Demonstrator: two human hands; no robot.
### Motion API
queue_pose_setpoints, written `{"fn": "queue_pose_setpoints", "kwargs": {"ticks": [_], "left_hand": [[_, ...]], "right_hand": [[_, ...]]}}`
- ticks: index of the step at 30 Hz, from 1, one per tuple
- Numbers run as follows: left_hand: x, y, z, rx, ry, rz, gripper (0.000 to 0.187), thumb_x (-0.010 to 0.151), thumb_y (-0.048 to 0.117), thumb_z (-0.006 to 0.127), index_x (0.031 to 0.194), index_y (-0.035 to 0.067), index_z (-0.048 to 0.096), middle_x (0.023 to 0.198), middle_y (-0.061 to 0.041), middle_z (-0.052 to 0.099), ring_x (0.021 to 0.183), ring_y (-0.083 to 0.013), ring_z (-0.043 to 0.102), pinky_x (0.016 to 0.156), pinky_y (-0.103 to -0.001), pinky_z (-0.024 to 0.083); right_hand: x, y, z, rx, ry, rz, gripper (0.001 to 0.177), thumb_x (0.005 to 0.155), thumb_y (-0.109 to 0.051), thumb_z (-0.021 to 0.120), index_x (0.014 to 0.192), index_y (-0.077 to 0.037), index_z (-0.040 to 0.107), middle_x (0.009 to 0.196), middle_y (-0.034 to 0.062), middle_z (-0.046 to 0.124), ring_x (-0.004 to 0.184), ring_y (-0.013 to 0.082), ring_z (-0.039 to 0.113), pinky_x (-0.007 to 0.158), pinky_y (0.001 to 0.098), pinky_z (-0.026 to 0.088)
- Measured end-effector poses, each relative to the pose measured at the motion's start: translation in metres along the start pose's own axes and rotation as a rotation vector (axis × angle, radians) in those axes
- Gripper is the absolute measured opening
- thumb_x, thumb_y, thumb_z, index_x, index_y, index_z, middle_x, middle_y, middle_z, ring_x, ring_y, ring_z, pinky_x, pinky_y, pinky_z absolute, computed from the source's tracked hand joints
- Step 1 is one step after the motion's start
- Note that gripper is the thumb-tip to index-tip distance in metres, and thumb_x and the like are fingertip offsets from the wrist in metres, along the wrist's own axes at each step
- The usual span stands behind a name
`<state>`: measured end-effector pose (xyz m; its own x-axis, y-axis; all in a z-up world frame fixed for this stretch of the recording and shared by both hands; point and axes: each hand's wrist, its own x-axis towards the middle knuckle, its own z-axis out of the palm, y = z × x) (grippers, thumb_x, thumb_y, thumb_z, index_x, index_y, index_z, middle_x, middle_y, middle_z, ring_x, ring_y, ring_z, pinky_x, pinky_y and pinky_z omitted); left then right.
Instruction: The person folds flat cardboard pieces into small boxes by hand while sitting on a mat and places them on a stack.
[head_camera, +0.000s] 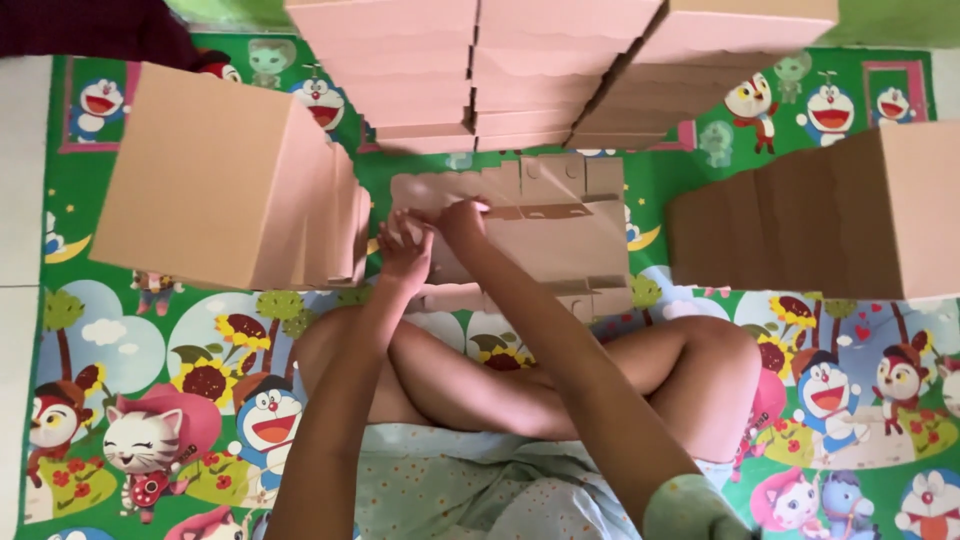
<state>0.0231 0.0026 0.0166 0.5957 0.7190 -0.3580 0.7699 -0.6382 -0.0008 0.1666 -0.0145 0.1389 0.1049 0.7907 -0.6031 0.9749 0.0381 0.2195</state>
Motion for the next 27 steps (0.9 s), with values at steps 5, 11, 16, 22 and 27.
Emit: {"fn": "queue_pose_setpoints", "kwargs": {"ticks": [5, 11, 16, 22, 27], "left_hand": [[-0.005, -0.004, -0.016, 0.041, -0.048, -0.008, 0.083, 0.091, 0.043, 0.073, 0.157, 0.027, 0.026, 0.167, -0.034, 0.009, 0.146, -0.0663, 0.017, 0.121, -0.067, 0.023], [0.068, -0.012, 0.041, 0.176, -0.147, -0.106, 0.092, 0.083, 0.056, 0.076, 0.153, 0.036, 0.019, 0.167, -0.032, 0.015, 0.136, -0.0677, 0.034, 0.104, -0.071, 0.034], [-0.005, 0.137, -0.083, 0.323, -0.12, -0.011, 0.054, 0.096, 0.043, 0.065, 0.139, 0.011, 0.06, 0.138, -0.028, 0.058, 0.123, -0.0499, 0.059, 0.096, -0.065, 0.047], [-0.07, 0.297, -0.121, -0.229, 0.112, 0.501, 0.055, 0.081, 0.045, 0.075, 0.124, 0.011, 0.066, 0.111, -0.015, 0.073, 0.105, -0.0361, 0.072, 0.088, -0.055, 0.054], [-0.039, 0.336, -0.067, -0.293, 0.149, 0.537, 0.031, 0.091, 0.039, 0.067, 0.114, 0.019, 0.07, 0.103, -0.007, 0.074, 0.099, -0.028, 0.075, 0.082, -0.046, 0.058]], "right_hand": [[0.011, -0.01, 0.034, 0.038, 0.212, 0.013, 0.095, 0.093, -0.03, 0.069, 0.162, -0.044, 0.005, 0.113, 0.0177, 0.073, 0.109, 0.0484, 0.068, 0.081, 0.0642, 0.053], [-0.198, -0.021, 0.064, 1.57, 0.779, 0.435, 0.038, 0.082, -0.027, 0.08, 0.117, -0.021, 0.067, 0.105, 0.0142, 0.074, 0.103, 0.0406, 0.071, 0.086, 0.0539, 0.058], [-0.199, -0.026, 0.208, 2.497, 0.726, 0.767, 0.027, 0.091, -0.016, 0.072, 0.108, -0.018, 0.051, 0.086, 0.0065, 0.063, 0.06, 0.0243, 0.061, 0.051, 0.0361, 0.055], [-0.067, 0.011, 0.369, 2.767, 0.866, 0.871, 0.041, 0.086, -0.019, 0.076, 0.112, -0.012, 0.045, 0.082, 0.0149, 0.062, 0.062, 0.031, 0.062, 0.054, 0.0454, 0.049], [-0.1, 0.036, 0.355, 2.647, 1.001, 0.773, 0.022, 0.089, -0.014, 0.072, 0.107, -0.009, 0.062, 0.088, 0.0193, 0.067, 0.074, 0.0334, 0.068, 0.07, 0.0491, 0.055]]}}
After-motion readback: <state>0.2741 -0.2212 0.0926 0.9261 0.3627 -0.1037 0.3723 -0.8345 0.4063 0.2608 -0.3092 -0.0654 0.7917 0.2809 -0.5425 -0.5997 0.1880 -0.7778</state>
